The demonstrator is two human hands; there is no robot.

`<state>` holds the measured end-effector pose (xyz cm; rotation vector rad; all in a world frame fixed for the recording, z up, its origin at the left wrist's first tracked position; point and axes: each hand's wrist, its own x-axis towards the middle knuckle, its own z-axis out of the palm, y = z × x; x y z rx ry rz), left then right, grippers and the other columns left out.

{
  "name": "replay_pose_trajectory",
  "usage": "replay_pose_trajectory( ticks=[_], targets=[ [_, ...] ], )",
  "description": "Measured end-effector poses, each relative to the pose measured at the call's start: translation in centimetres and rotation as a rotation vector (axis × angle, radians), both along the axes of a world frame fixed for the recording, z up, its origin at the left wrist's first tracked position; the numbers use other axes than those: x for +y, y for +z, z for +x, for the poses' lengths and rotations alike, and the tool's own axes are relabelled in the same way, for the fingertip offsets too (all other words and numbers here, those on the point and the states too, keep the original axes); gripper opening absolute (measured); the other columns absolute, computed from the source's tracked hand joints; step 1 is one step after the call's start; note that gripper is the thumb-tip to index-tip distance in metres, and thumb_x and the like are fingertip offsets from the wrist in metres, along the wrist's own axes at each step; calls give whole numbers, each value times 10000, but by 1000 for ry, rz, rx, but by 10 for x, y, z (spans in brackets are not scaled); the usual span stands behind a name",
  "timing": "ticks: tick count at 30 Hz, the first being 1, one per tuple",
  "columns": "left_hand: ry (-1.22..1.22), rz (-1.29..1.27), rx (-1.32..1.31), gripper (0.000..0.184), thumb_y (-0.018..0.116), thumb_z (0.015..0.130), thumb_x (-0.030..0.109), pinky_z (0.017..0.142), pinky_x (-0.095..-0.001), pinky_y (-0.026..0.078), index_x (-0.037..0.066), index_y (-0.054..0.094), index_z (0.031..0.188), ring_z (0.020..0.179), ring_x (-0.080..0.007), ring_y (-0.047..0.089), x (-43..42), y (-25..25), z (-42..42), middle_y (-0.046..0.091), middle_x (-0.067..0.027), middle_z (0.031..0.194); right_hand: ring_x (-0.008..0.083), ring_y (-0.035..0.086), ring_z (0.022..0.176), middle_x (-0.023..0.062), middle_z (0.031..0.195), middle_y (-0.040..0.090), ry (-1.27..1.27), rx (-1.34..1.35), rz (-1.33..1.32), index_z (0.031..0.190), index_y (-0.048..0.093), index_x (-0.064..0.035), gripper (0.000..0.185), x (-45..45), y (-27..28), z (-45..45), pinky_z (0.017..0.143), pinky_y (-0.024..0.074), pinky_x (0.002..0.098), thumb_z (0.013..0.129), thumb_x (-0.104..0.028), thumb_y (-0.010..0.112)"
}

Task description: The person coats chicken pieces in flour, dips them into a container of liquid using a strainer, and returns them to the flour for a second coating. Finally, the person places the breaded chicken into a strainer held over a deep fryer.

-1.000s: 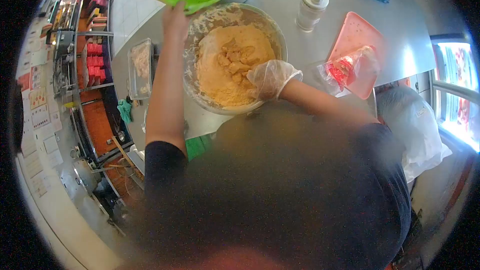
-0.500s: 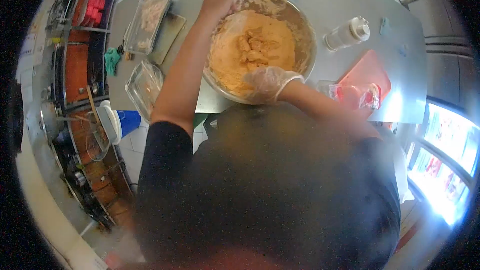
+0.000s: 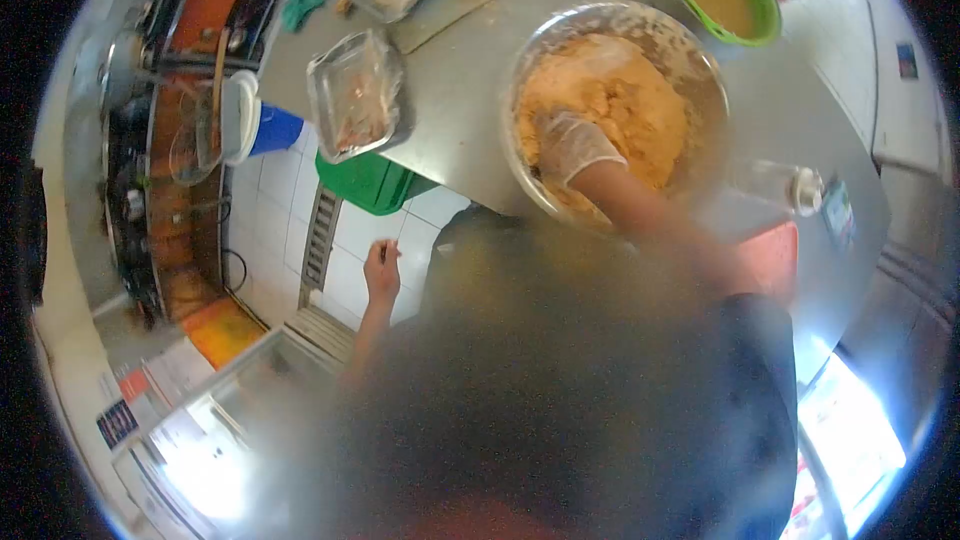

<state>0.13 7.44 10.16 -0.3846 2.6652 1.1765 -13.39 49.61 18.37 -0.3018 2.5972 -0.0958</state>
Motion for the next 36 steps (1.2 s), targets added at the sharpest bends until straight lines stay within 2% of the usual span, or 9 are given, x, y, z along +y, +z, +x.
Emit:
replay_pose_trajectory(
  ticks=[5, 10, 16, 22, 25, 26, 29, 32, 36],
  targets=[
    [-25, -254, -214, 350, 527, 1002, 343, 811, -481, 515, 15, 646, 1032, 964, -419, 665, -101, -61, 153, 694, -224, 1002, 379, 643, 1076, 217, 1093, 670, 10, 104, -114, 1208, 635, -8, 444, 7, -41, -8, 948, 506, 457, 872, -297, 624],
    [-206, -392, -560, 340, 517, 1006, 328, 794, -471, 524, 15, 648, 1038, 900, -378, 672, -148, -102, 271, 677, -215, 924, 413, 634, 1107, 255, 1167, 663, -249, 77, -391, 1306, 590, -78, 526, 29, 12, 4, 966, 499, 459, 852, -324, 689],
    [-453, -284, -712, 335, 521, 1006, 323, 773, -458, 531, 17, 652, 1046, 857, -346, 678, -140, -111, 243, 671, -200, 896, 418, 616, 1139, 243, 1218, 652, -255, 44, -341, 1403, 530, -114, 614, 100, 65, -1, 990, 482, 453, 862, -339, 711],
    [-136, -25, -448, 347, 553, 1000, 319, 679, -388, 530, 8, 652, 1117, 749, -239, 674, -120, -113, 134, 674, -159, 910, 364, 624, 1156, 203, 1253, 655, -919, 152, -716, 1343, 583, -56, 539, 148, 7, 6, 984, 480, 444, 924, -391, 635],
    [-31, 15, -407, 364, 566, 1001, 316, 650, -352, 529, -4, 646, 1154, 726, -208, 671, -91, -88, 72, 680, -149, 950, 361, 622, 1151, 242, 1300, 616, -903, -122, -243, 1270, 645, -77, 500, 145, -14, 3, 993, 452, 439, 981, -473, 549],
    [-18, 1, -413, 368, 567, 1003, 315, 650, -345, 529, -8, 643, 1162, 729, -207, 670, -84, -77, 58, 683, -150, 964, 384, 629, 1125, 269, 1276, 617, -479, -174, -104, 1229, 661, -49, 529, 145, -6, 4, 988, 455, 448, 1005, -491, 478],
    [18, 18, -357, 382, 572, 1001, 327, 660, -340, 533, -11, 642, 1165, 741, -212, 673, -66, -57, 40, 689, -156, 998, 393, 646, 1082, 277, 1234, 635, -582, -259, -85, 1230, 662, -57, 510, 136, -18, 34, 951, 479, 453, 1020, -461, 434],
    [172, 286, -401, 403, 596, 985, 356, 674, -352, 536, -1, 647, 1166, 752, -208, 673, -103, -133, 77, 690, -166, 1039, 362, 650, 1100, 252, 1186, 670, -542, -335, -191, 1210, 658, 2, 610, 120, 7, 65, 982, 469, 423, 963, -534, 504],
    [-215, -48, -583, 415, 599, 977, 370, 686, -359, 539, 0, 650, 1159, 762, -220, 679, -128, -150, 139, 693, -167, 1005, 378, 672, 1060, 283, 1145, 670, -495, -451, -77, 1228, 638, 19, 679, 59, 78, 72, 902, 524, 439, 800, -505, 699]
  ],
)
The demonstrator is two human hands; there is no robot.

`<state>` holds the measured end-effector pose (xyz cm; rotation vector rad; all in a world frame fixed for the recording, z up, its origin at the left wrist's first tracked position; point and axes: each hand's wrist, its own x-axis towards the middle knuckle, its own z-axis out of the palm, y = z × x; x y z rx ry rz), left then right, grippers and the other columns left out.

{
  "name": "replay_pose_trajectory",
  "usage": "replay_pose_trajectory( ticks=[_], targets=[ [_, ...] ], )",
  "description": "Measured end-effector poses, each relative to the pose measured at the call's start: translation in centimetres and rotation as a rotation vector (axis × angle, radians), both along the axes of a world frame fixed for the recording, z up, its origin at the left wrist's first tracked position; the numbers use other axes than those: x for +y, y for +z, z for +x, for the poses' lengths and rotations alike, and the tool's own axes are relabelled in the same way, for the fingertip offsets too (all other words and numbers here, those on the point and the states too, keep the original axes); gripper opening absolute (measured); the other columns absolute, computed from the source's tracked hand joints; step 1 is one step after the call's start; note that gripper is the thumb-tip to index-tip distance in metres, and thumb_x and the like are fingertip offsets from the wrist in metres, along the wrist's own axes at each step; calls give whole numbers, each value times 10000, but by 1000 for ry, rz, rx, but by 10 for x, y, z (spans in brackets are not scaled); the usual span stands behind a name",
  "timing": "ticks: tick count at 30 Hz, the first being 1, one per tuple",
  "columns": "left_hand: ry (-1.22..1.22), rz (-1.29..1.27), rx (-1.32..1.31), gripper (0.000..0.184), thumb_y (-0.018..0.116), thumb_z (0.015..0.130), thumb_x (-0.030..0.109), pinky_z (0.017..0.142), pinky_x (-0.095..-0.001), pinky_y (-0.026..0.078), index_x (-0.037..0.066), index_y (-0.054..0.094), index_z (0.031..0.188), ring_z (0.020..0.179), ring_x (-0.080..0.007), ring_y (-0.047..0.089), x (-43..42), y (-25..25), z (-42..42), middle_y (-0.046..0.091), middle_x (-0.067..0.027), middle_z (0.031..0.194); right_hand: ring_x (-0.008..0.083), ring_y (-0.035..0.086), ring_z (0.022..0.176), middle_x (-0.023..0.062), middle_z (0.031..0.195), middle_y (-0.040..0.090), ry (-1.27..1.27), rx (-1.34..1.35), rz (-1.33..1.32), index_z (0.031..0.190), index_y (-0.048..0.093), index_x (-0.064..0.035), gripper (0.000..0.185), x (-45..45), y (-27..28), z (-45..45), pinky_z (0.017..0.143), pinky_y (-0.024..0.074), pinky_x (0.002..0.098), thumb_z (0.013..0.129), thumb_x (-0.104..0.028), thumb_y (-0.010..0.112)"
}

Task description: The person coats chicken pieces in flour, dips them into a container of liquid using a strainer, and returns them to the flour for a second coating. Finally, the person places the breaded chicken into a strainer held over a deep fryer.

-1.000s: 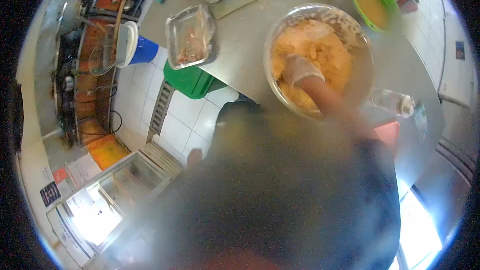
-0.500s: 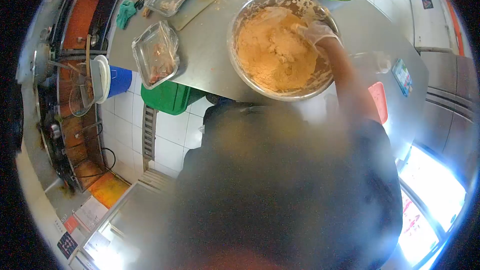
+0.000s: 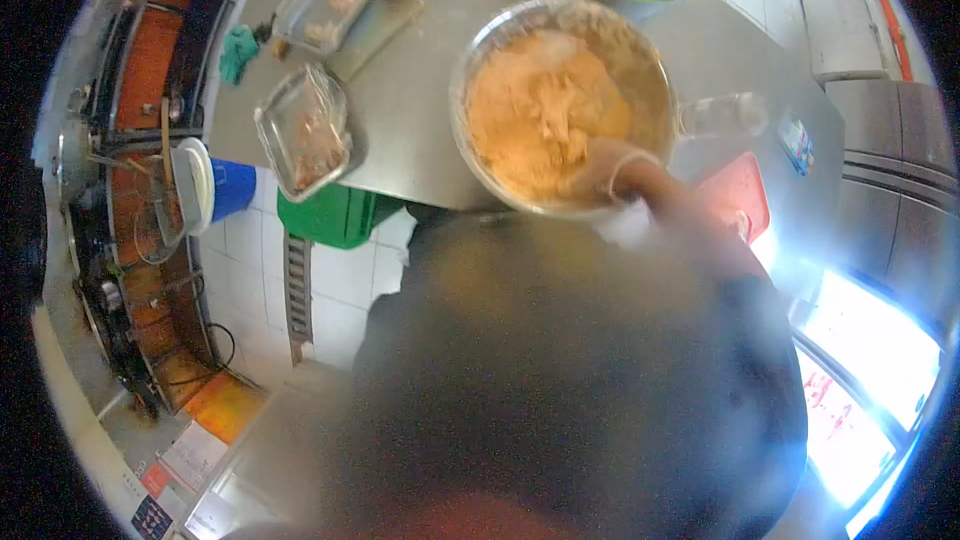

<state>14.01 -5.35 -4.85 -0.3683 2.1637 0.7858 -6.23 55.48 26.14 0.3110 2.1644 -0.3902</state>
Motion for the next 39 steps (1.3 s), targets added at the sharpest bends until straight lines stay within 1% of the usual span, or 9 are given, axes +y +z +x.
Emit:
replay_pose_trajectory(
  ticks=[3, 7, 10, 12, 16, 20, 29, 33, 39],
  targets=[
    [-157, -65, -26, 424, 602, 970, 380, 695, -363, 540, 1, 652, 1153, 769, -229, 683, -6, -1, 15, 695, -167, 979, 390, 663, 1075, 253, 1169, 670, -87, 96, 77, 1166, 660, 18, 700, -11, -21, 26, 920, 522, 431, 732, -526, 740],
    [-46, -55, -58, 436, 605, 962, 394, 707, -370, 542, 2, 655, 1146, 779, -241, 690, 0, 6, -21, 699, -168, 944, 412, 676, 1004, 240, 1077, 692, 456, 4, 151, 1112, 709, -89, 402, -1, -88, 56, 824, 549, 442, 837, -380, 669],
    [37, -41, -73, 445, 607, 956, 404, 716, -375, 544, 2, 657, 1141, 787, -250, 694, -1, 3, -55, 701, -168, 918, 386, 684, 992, 226, 1094, 700, -135, -38, 44, 1116, 705, -80, 473, 11, -81, 59, 827, 548, 439, 796, -426, 734],
    [49, -35, -77, 451, 609, 952, 411, 722, -378, 545, 3, 658, 1137, 792, -256, 697, 0, 2, -76, 702, -169, 901, 370, 678, 1018, 231, 1112, 696, -108, 20, -57, 1112, 701, -57, 507, 37, -81, 67, 857, 539, 435, 782, -438, 753],
    [13, -49, -108, 463, 612, 943, 425, 734, -384, 547, 4, 661, 1130, 802, -268, 703, -7, 2, -108, 705, -169, 866, 371, 658, 1074, 225, 1128, 691, 59, 342, -46, 1125, 679, -19, 577, 19, 3, 36, 912, 517, 434, 769, -466, 765],
    [-43, -77, -170, 476, 615, 935, 439, 746, -391, 549, 4, 664, 1122, 812, -280, 709, -28, 4, -144, 709, -170, 832, 397, 639, 1088, 246, 1153, 660, 394, 625, -39, 1314, 530, -12, 742, -25, -41, 1, 936, 500, 454, 747, -423, 776],
    [84, -55, 87, 461, 610, 928, 445, 752, -434, 551, 17, 663, 1091, 804, -308, 713, -65, 14, -216, 711, -194, 823, 392, 656, 1071, 234, 1112, 659, 585, 412, 272, 1253, 513, 19, 494, -88, -82, -37, 886, 525, 443, 826, -187, 651],
    [-9, -96, -53, 434, 597, 938, 421, 748, -447, 543, 17, 661, 1082, 807, -315, 705, -90, -17, -222, 707, -208, 852, 383, 644, 1100, 230, 1177, 645, 386, 549, 366, 1254, 543, 38, 580, -70, -182, -58, 903, 528, 411, 799, -282, 708],
    [-4, -52, -43, 394, 573, 953, 379, 748, -466, 527, 12, 657, 1068, 828, -330, 691, -127, -27, -227, 700, -224, 884, 382, 594, 1185, 282, 1251, 602, 210, 201, 244, 1363, 510, 40, 827, -94, -113, -94, 984, 491, 421, 740, -452, 744]
  ],
)
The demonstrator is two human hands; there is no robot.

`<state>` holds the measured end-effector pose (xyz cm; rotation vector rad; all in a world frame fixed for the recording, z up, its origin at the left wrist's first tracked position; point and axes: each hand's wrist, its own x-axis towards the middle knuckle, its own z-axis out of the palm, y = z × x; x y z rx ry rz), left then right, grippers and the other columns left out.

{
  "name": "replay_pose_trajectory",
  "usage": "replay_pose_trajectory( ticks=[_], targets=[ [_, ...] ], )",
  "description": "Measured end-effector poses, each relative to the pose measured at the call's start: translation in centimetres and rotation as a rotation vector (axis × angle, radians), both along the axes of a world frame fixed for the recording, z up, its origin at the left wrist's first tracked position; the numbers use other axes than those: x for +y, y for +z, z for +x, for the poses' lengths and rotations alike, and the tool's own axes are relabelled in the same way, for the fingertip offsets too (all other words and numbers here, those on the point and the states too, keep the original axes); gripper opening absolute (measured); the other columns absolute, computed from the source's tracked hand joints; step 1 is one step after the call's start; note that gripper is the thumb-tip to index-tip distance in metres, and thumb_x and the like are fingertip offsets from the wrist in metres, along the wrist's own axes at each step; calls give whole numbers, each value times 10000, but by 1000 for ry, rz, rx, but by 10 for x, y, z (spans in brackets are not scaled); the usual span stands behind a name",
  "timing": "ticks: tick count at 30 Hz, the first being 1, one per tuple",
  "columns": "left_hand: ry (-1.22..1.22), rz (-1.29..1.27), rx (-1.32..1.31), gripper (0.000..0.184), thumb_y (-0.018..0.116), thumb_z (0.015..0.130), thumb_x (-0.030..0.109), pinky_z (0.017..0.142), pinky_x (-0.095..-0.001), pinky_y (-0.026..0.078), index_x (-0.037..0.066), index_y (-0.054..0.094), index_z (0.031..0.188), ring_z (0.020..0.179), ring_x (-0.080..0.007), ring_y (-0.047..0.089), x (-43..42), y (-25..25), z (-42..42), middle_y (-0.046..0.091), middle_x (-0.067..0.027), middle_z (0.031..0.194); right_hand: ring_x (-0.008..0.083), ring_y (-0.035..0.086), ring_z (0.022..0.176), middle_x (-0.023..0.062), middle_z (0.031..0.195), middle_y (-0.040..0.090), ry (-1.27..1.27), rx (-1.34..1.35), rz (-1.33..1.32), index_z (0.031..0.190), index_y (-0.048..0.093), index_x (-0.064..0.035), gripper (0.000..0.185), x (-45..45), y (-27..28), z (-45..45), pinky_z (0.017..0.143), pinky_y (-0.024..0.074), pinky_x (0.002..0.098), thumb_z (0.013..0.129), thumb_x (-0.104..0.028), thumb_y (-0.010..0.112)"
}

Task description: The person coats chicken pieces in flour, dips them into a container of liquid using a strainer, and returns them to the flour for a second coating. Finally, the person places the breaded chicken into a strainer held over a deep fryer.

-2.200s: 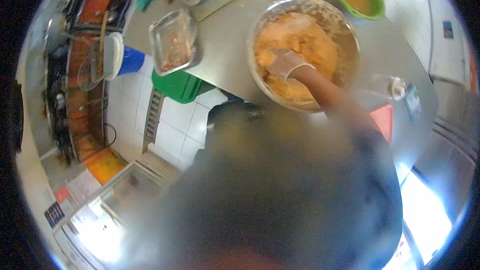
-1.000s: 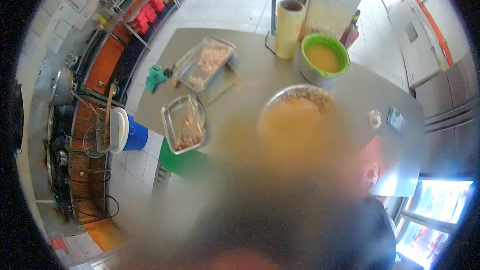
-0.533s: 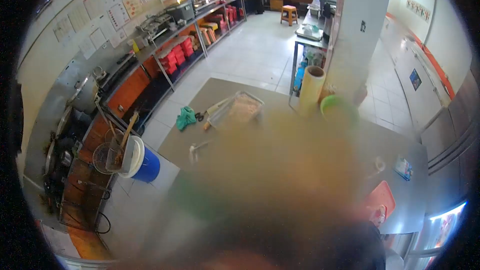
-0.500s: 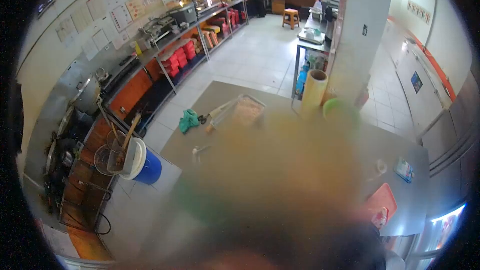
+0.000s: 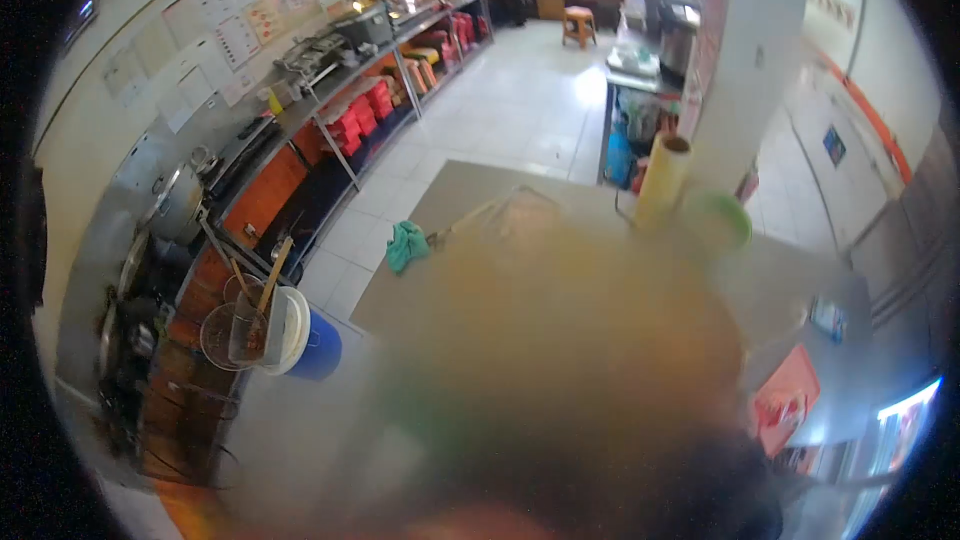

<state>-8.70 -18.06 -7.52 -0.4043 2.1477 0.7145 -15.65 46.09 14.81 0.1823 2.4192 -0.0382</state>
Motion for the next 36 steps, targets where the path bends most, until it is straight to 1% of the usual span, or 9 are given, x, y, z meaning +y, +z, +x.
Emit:
replay_pose_trajectory(
  ticks=[6, 8, 10, 12, 16, 19, 25, 28, 36],
  targets=[
    [158, 82, 44, 357, 548, 968, 337, 749, -485, 511, 7, 653, 1054, 849, -345, 676, -54, 0, 0, 693, -239, 915, 325, 607, 1041, 184, 1208, 619, -203, 395, -37, 1372, 522, -102, 636, 55, -7, 68, 891, 478, 472, 806, -358, 659],
    [-484, -44, 424, 382, 509, 985, 355, 619, -444, 502, 14, 647, 884, 675, -303, 644, -53, 14, -12, 649, -202, 801, 360, 586, 1133, 217, 1307, 575, -342, 539, -181, 1422, 470, -89, 719, 64, 53, 77, 961, 471, 468, 825, -412, 707],
    [303, 234, -53, 327, 527, 986, 332, 521, -378, 480, 30, 632, 922, 591, -240, 610, -80, -19, 5, 646, -131, 780, 349, 475, 1329, 237, 1473, 457, -562, 416, -346, 1536, 335, -129, 873, 63, 125, 81, 1093, 403, 423, 830, -438, 746],
    [454, 248, -86, 311, 593, 981, 297, 515, -378, 500, 9, 613, 1095, 651, -240, 626, -66, -30, 15, 655, -152, 980, 343, 510, 1299, 204, 1472, 480, -465, 470, -419, 1469, 460, -130, 759, 103, 111, 100, 1074, 424, 419, 838, -448, 739],
    [121, 48, -69, 457, 574, 986, 354, 775, -371, 533, 7, 576, 1283, 892, -266, 677, 42, 85, 33, 682, -157, 1052, 373, 636, 1098, 204, 1272, 636, -754, 315, -680, 1302, 626, -114, 512, 136, 97, 110, 980, 491, 424, 895, -418, 690],
    [-10, 47, -48, 455, 588, 982, 366, 778, -372, 535, 2, 603, 1254, 895, -280, 686, 54, 36, 69, 695, -169, 1044, 360, 673, 996, 174, 1134, 687, -419, 121, -91, 1349, 605, -224, 404, 153, 72, 105, 911, 524, 405, 986, -397, 558],
    [-136, 16, -107, 409, 595, 977, 343, 837, -386, 532, -5, 639, 1189, 998, -307, 687, 120, 42, 115, 697, -210, 1093, 378, 621, 1113, 278, 1241, 610, -182, 249, -149, 1322, 604, -74, 584, 111, -7, 87, 960, 487, 434, 934, -509, 593],
    [-584, 99, 410, 390, 594, 977, 323, 835, -387, 534, -4, 634, 1186, 988, -311, 688, 95, -28, 151, 692, -204, 1087, 383, 585, 1181, 243, 1354, 559, -468, 112, -350, 1388, 558, -114, 540, 94, 5, 65, 1006, 462, 441, 955, -434, 602],
    [248, 148, -41, 366, 557, 993, 298, 741, -463, 550, -20, 624, 1162, 848, -350, 686, 143, 36, 193, 678, -203, 1014, 336, 662, 1063, 186, 1162, 694, -206, 454, -664, 1321, 610, -146, 658, 109, 63, 63, 967, 492, 432, 829, -570, 715]
  ],
)
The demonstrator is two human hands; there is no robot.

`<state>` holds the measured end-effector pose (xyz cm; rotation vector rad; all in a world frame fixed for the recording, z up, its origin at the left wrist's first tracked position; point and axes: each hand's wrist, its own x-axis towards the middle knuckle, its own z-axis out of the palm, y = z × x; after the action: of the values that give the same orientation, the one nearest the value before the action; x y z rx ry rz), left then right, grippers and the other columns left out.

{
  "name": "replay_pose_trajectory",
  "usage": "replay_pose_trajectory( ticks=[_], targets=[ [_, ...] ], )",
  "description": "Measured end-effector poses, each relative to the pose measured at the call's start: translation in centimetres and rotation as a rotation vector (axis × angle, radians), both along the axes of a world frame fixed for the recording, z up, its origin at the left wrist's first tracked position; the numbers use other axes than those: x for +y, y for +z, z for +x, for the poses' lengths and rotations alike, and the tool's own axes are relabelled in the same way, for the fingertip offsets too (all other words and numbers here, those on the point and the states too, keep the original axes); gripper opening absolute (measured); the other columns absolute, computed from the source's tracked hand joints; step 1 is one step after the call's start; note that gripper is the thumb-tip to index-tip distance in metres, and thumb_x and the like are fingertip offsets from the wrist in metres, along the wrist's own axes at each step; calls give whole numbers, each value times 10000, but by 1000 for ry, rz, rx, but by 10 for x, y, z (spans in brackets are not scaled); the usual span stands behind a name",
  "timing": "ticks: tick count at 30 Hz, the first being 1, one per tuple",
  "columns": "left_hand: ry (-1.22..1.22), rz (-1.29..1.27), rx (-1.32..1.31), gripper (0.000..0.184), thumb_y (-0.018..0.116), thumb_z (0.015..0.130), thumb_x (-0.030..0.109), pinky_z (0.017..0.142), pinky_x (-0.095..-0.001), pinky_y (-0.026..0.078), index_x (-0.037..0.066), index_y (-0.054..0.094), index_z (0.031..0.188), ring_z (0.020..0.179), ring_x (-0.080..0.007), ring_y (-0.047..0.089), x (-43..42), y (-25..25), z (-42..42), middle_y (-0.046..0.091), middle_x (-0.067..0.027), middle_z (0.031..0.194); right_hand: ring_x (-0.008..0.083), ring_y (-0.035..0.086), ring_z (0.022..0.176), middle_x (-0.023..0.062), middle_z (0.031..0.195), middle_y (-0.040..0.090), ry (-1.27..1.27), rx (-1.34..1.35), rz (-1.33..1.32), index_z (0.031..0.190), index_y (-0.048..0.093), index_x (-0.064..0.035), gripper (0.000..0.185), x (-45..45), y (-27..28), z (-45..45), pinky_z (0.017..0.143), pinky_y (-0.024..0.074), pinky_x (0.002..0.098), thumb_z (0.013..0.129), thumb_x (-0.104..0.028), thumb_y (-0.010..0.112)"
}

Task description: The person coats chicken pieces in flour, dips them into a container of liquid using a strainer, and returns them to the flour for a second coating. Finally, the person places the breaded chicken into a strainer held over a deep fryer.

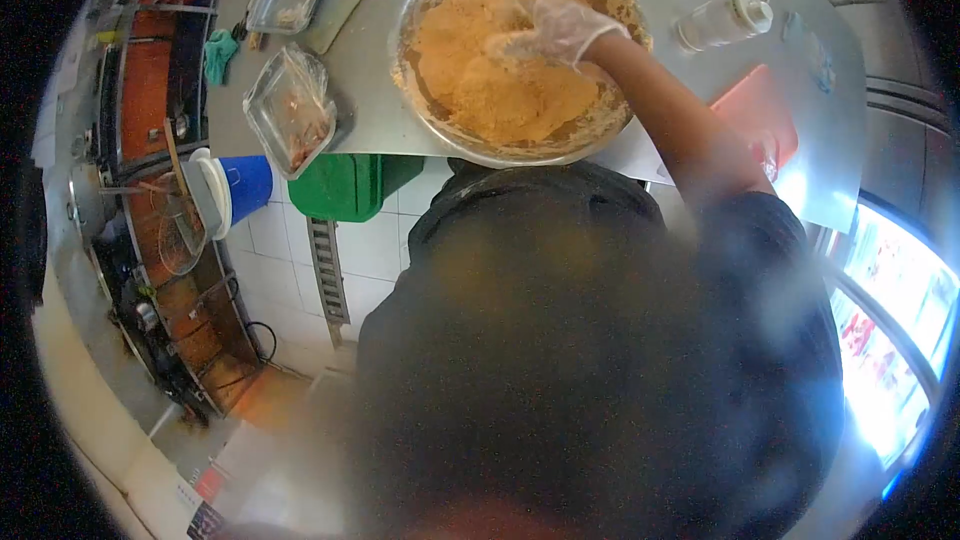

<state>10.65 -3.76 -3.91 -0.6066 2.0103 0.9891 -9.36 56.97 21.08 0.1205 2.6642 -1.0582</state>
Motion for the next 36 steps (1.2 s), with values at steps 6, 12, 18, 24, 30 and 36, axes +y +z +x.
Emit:
replay_pose_trajectory(
  ticks=[6, 12, 18, 24, 30, 36],
  targets=[
    [-555, -166, 284, 378, 570, 907, 244, 826, -525, 519, 23, 611, 1210, 951, -427, 644, -44, -27, 40, 661, -245, 1054, 346, 653, 1038, 196, 1094, 699, 140, 78, 314, 1206, 665, -65, 611, -18, -19, -63, 936, 510, 440, 800, -514, 746],
    [-378, -183, 136, 360, 463, 979, 286, 886, -516, 505, 60, 637, 1198, 1007, -408, 651, -5, -15, 10, 665, -266, 1073, 335, 649, 1110, 171, 1158, 687, 213, 28, 436, 1093, 725, -65, 543, -84, -25, -68, 961, 509, 432, 716, -444, 820],
    [-127, -103, 8, 365, 460, 988, 297, 868, -499, 511, 49, 636, 1190, 986, -387, 653, 24, -12, -5, 667, -252, 1058, 345, 616, 1177, 181, 1256, 648, 347, -156, 394, 1217, 649, -58, 696, -53, -20, -77, 996, 485, 446, 734, -542, 776],
    [-68, -102, 7, 372, 456, 998, 308, 851, -481, 516, 39, 634, 1182, 964, -367, 656, 30, -6, -18, 669, -237, 1044, 356, 589, 1223, 201, 1306, 619, 574, -192, 593, 1342, 565, -57, 830, -29, 49, -55, 1022, 464, 466, 762, -630, 723],
    [-71, -134, -21, 381, 453, 1007, 320, 833, -463, 522, 29, 632, 1175, 942, -346, 659, 15, 2, -15, 670, -223, 1029, 357, 581, 1237, 211, 1323, 610, 701, -355, 593, 1425, 508, -76, 902, -46, 60, -23, 1032, 451, 482, 785, -689, 673],
    [-97, -127, -31, 391, 450, 1016, 331, 816, -445, 528, 18, 630, 1167, 920, -325, 661, 9, 9, -17, 672, -208, 1015, 359, 599, 1190, 217, 1290, 624, 606, -555, 281, 1392, 541, -87, 803, -30, 36, -19, 1003, 460, 479, 803, -615, 681]
  ],
)
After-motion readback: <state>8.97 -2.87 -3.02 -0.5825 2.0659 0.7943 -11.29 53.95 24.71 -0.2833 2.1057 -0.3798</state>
